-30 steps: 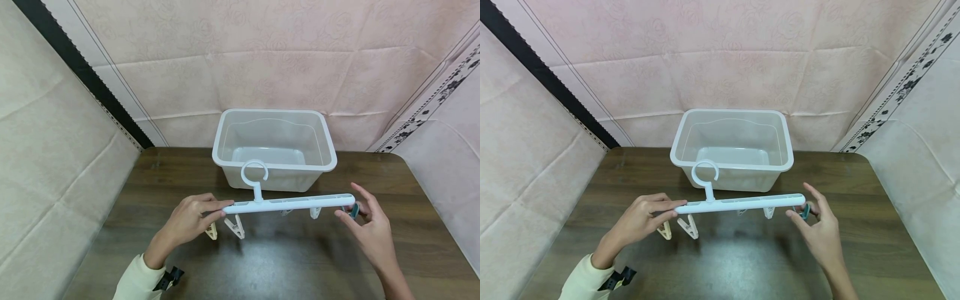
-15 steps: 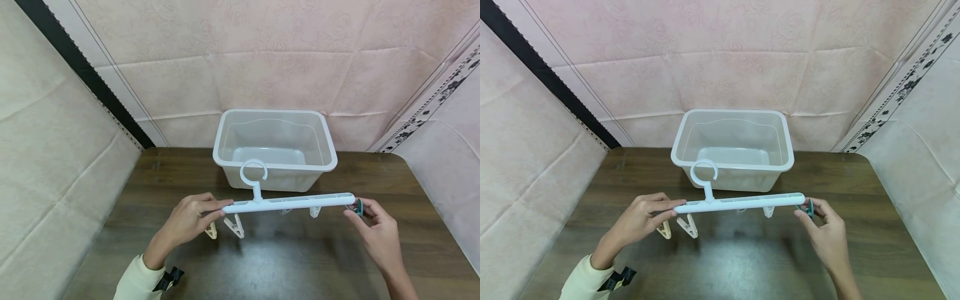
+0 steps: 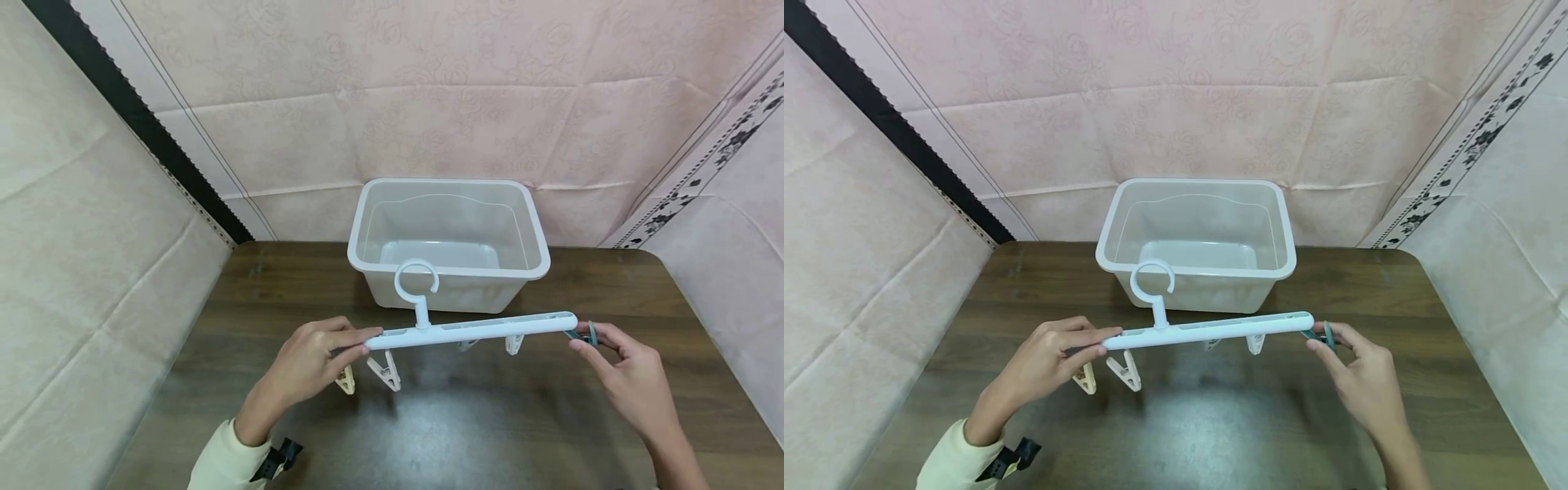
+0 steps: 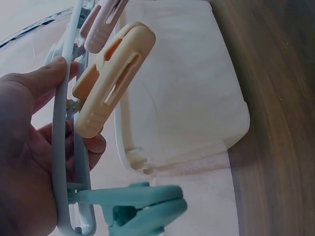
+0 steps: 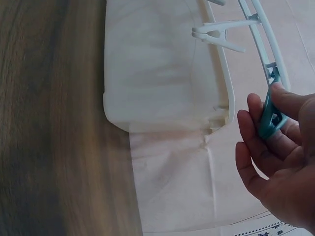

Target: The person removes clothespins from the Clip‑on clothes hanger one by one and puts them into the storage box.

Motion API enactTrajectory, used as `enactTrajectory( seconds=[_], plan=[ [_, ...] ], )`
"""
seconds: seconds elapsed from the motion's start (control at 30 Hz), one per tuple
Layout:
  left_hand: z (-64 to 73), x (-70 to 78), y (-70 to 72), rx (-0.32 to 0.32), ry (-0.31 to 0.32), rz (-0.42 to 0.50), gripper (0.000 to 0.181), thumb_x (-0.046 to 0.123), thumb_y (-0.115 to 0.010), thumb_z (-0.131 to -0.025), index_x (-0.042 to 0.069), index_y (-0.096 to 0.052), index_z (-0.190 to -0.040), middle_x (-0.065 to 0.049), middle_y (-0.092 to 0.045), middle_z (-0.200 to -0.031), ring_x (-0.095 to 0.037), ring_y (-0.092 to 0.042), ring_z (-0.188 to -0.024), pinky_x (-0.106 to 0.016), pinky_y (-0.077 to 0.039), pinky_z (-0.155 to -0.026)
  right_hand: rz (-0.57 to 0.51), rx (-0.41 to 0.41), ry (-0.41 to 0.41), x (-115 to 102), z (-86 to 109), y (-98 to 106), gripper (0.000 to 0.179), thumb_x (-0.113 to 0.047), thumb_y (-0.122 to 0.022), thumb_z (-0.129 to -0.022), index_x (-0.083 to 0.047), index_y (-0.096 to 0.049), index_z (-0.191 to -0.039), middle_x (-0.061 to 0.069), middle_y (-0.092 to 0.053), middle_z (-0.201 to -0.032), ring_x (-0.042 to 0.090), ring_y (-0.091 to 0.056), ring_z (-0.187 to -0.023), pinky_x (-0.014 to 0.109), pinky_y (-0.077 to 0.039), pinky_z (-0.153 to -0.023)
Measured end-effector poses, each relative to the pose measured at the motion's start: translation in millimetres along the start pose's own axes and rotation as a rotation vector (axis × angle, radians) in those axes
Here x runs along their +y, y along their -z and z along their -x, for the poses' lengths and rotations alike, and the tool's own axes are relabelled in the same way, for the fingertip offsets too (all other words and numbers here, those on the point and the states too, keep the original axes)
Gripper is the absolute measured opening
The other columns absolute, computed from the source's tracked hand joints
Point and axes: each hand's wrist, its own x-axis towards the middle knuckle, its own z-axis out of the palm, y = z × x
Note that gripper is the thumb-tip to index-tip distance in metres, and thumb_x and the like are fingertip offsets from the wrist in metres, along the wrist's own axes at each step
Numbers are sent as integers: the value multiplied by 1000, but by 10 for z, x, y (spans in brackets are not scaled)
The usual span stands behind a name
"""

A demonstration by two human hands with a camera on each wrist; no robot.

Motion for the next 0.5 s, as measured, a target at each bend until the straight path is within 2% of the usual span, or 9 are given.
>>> enactTrajectory(
  seconds=[0.1, 0.17, 0.27, 0.37, 0.5],
  plan=[
    [-4, 9, -6, -4, 6, -6, 32, 10, -78, -87, 15, -76, -119, 10, -58, -77, 3, -37, -56, -18, -35, -47, 29, 19, 23, 4, 0, -3, 22, 2, -81, -82, -4, -73, -101, 6, -73, -97, -8, -37, -48, 18, -31, -39],
    [-10, 21, -6, -11, 17, -3, 32, 12, -78, -88, 16, -76, -119, 11, -58, -78, 3, -38, -56, -18, -35, -48, 43, 43, 58, 8, -5, -11, 23, 4, -81, -80, -3, -72, -100, 16, -72, -92, -6, -25, -40, 21, -26, -34],
    [-26, 49, -11, -34, 36, 11, 31, 14, -76, -89, 16, -76, -120, 12, -57, -78, 2, -38, -57, -18, -36, -47, 89, 83, 124, 2, -17, -18, 24, 5, -83, -78, 0, -71, -98, 20, -71, -87, -6, -28, -38, 18, -28, -36],
    [-43, 69, -24, -61, 47, 20, 31, 14, -75, -91, 16, -75, -122, 13, -54, -76, 2, -39, -56, -18, -36, -47, 165, 121, 194, 3, -32, -26, 23, 3, -84, -77, 2, -71, -96, 20, -71, -83, -3, -36, -42, 16, -34, -46],
    [-49, 76, -43, -82, 54, 29, 31, 13, -74, -92, 15, -74, -123, 12, -54, -75, 2, -39, -55, -18, -36, -46, 262, 164, 257, 4, -34, -47, 22, 0, -84, -77, 4, -70, -94, 14, -70, -78, 3, -43, -50, 24, -40, -61]
  ],
)
